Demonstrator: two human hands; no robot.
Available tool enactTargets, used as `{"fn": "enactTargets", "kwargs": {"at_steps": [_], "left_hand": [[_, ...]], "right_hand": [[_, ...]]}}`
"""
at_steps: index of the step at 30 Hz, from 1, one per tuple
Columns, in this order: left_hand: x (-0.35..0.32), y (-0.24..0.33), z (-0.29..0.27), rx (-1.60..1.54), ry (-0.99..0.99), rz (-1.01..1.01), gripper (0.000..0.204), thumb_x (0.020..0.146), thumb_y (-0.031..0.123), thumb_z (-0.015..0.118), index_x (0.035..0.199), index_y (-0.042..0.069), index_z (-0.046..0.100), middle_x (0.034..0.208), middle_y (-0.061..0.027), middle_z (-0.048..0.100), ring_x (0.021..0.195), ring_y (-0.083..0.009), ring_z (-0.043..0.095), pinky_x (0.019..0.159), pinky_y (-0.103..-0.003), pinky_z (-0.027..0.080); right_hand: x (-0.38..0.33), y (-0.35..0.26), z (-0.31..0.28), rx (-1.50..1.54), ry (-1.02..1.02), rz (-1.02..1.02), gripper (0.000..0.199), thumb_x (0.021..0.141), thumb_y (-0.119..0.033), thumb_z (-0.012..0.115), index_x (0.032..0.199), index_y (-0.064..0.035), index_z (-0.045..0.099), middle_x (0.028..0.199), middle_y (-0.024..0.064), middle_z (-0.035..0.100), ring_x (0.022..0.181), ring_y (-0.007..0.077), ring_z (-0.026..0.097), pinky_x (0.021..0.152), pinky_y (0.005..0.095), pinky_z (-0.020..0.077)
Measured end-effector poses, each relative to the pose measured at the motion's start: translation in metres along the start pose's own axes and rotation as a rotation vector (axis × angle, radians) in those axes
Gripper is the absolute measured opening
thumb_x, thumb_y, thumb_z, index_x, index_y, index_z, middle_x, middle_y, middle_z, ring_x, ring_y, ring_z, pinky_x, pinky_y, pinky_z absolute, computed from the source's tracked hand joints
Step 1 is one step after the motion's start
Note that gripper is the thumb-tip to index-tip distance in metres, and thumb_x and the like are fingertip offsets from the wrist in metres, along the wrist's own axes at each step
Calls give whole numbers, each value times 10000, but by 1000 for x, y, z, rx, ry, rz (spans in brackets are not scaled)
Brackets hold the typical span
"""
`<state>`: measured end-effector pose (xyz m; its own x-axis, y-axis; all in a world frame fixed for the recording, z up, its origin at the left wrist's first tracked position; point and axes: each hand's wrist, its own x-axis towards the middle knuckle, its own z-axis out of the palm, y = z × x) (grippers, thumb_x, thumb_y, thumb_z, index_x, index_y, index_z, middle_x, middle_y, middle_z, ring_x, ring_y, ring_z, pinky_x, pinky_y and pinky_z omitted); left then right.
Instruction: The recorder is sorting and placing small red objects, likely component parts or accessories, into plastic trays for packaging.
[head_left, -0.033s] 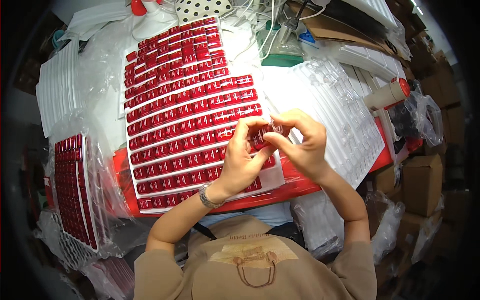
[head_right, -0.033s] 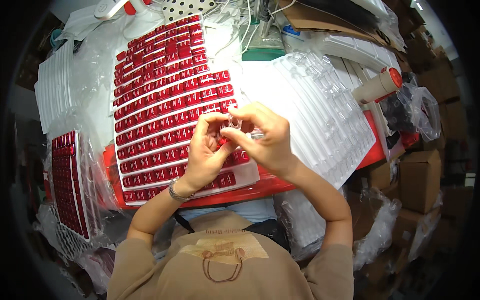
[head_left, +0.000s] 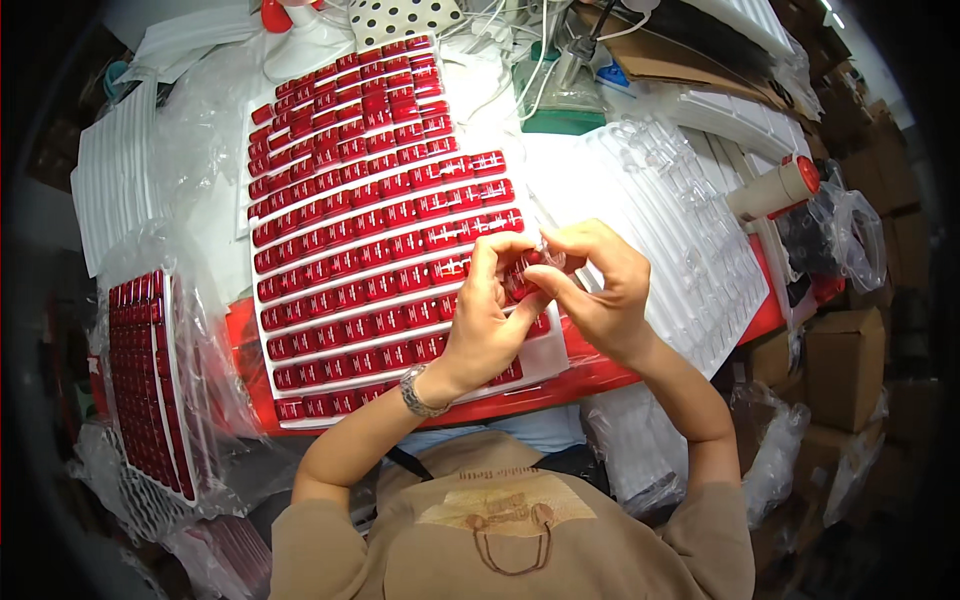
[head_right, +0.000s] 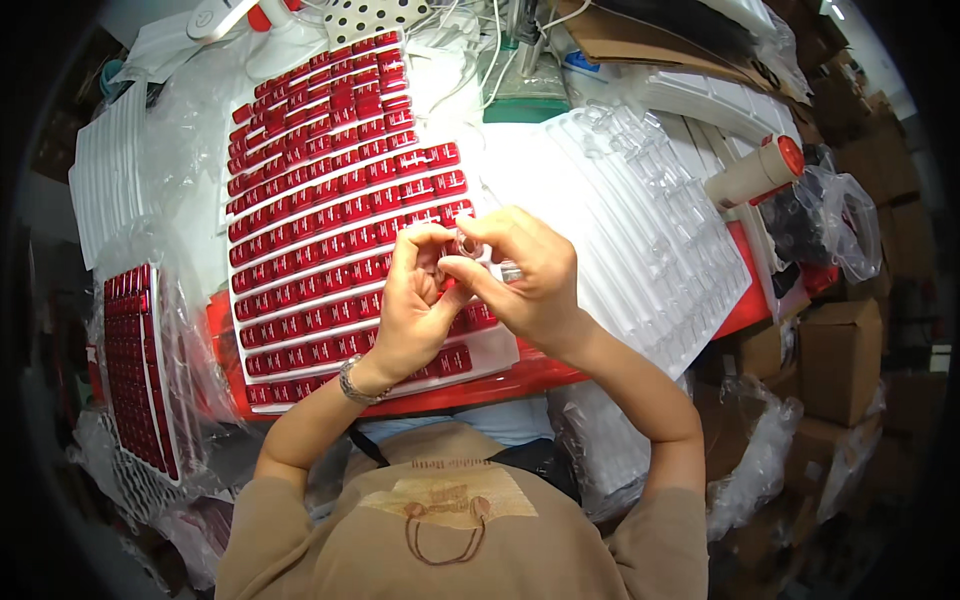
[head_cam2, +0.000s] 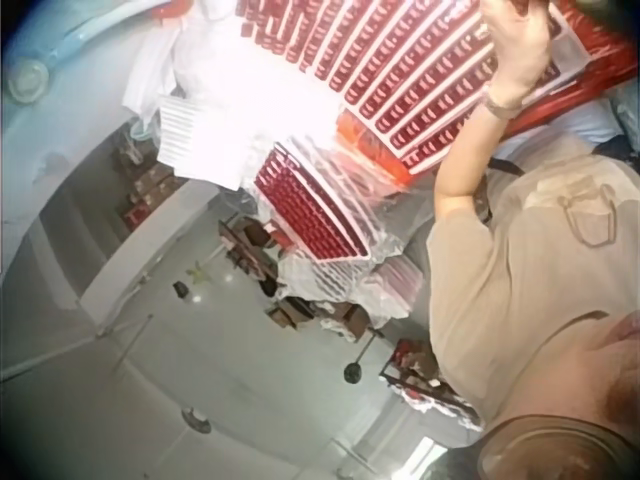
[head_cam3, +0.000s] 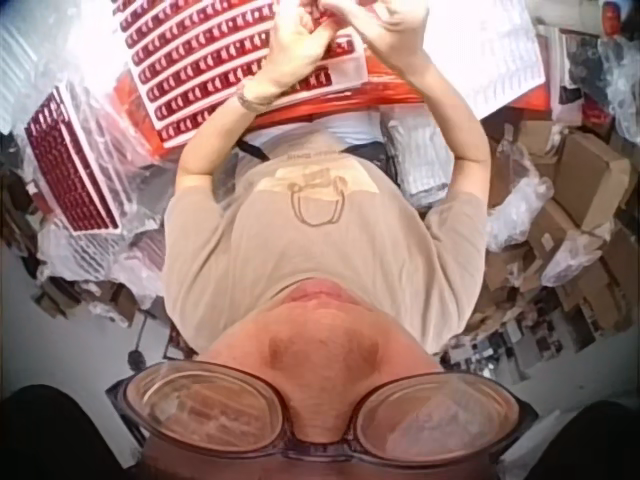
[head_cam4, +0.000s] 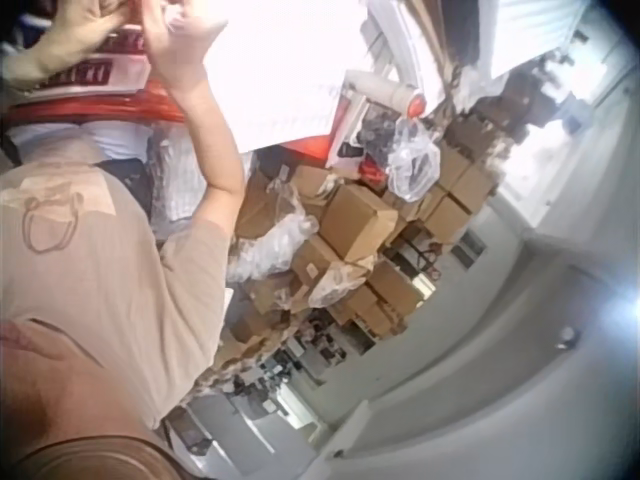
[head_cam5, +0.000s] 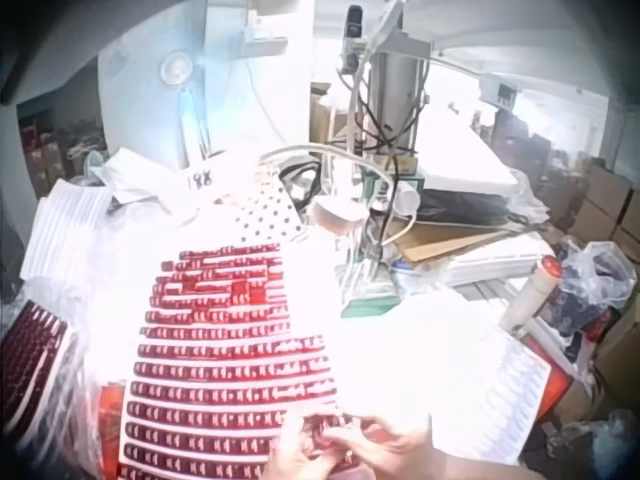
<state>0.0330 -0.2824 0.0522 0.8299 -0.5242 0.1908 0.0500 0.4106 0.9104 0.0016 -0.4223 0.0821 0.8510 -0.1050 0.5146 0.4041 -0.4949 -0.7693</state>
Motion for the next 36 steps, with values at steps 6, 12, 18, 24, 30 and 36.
{"fn": "enactTargets", "kwargs": {"at_steps": [6,12,18,24,30,36], "left_hand": [[45,-4,-29,488,38,125,240,789,-33,653,999,8,545,946,-78,554,839,-146,573,733,-268,486],[138,-46,-89,1352,-227,378,259,733,87,701,963,-14,635,916,-141,554,905,-312,540,819,-386,450],[151,-37,-90,1387,-381,441,258,741,89,687,968,-8,612,902,-131,531,914,-303,518,834,-391,434],[91,-3,-56,617,-317,210,299,837,92,661,1099,-13,563,1097,-144,611,1059,-223,580,917,-321,444],[73,6,-51,745,-384,567,392,741,49,707,1095,1,546,1025,-161,599,916,-314,584,791,-366,481],[50,-5,-49,-122,-277,-263,485,795,49,711,1223,6,487,1075,-65,591,981,-122,578,865,-255,475]], "right_hand": [[31,61,-64,-249,-160,49,183,834,-192,643,863,-12,656,907,138,645,844,268,609,759,359,473],[61,162,-76,-1072,-168,30,222,810,-155,662,969,0,646,941,175,605,872,322,603,741,415,491],[52,155,-78,-640,3,236,197,799,-26,627,988,29,607,986,168,618,877,279,616,761,356,503],[53,30,-30,280,-232,202,223,859,56,459,1067,35,537,1053,84,512,955,140,525,862,251,411],[39,34,-10,341,-299,352,287,924,-49,490,1197,-3,415,969,60,468,709,77,500,656,245,438],[72,48,-8,181,-337,157,510,948,-485,434,1091,-5,530,855,65,570,737,147,581,665,322,465]]}}
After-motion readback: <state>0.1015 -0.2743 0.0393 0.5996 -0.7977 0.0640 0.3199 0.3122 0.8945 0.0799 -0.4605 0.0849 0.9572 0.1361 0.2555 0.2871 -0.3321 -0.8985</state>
